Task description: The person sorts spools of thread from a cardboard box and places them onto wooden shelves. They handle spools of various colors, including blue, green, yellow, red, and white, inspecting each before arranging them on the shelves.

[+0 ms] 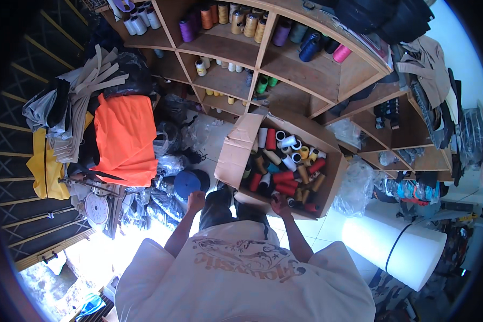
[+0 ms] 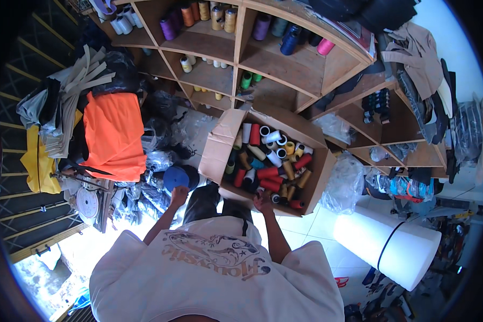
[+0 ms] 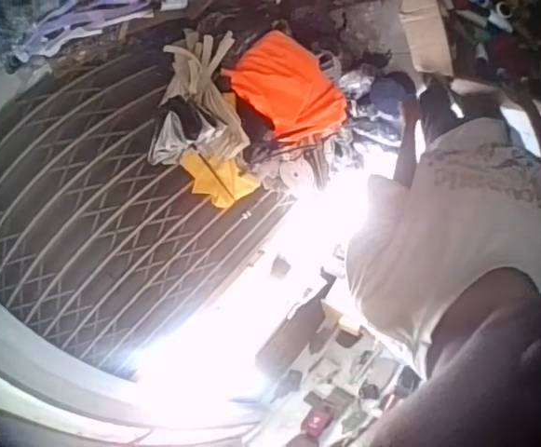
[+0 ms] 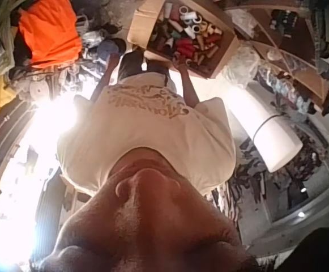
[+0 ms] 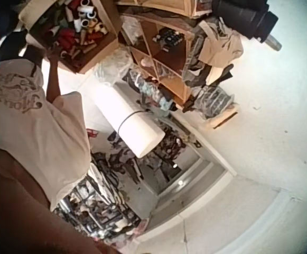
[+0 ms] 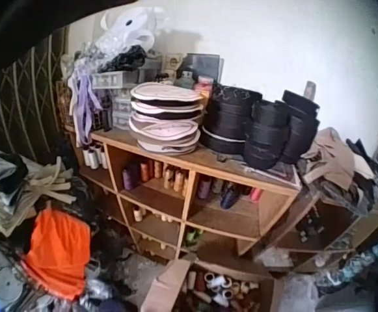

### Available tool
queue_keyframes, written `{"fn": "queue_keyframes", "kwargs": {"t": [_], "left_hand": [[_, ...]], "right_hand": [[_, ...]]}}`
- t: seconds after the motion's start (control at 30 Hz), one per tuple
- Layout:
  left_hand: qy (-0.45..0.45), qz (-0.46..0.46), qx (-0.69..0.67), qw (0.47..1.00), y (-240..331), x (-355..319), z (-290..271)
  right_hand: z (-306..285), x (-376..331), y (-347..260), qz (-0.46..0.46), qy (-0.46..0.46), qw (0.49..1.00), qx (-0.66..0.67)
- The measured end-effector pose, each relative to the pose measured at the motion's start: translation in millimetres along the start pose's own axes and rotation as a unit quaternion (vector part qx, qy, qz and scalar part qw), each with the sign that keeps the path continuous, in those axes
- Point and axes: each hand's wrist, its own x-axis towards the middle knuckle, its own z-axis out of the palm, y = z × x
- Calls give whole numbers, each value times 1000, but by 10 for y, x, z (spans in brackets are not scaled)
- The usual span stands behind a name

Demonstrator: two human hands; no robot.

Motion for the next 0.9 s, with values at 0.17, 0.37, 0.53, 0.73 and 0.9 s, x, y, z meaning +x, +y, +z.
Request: {"fn": "queue_keyframes", "kwargs": {"t": [0.17,0.37,0.53,0.73,0.9], "left_hand": [[-4,-16,-74,997,264,-205,-47],[0,-43,-101,994,-286,-665,470],[22,-183,34,982,-794,-1026,-37],[16,-213,-47,976,-519,-1238,-72],[32,-105,-108,988,-535,-1220,10]], "right_hand": [[110,-115,-132,2,25,999,-22],[-1278,11,-1143,-229,132,435,-860],[684,-260,-697,-208,187,294,-914],[995,156,-910,-149,299,395,-856],[481,535,-875,-299,292,349,-839]]}}
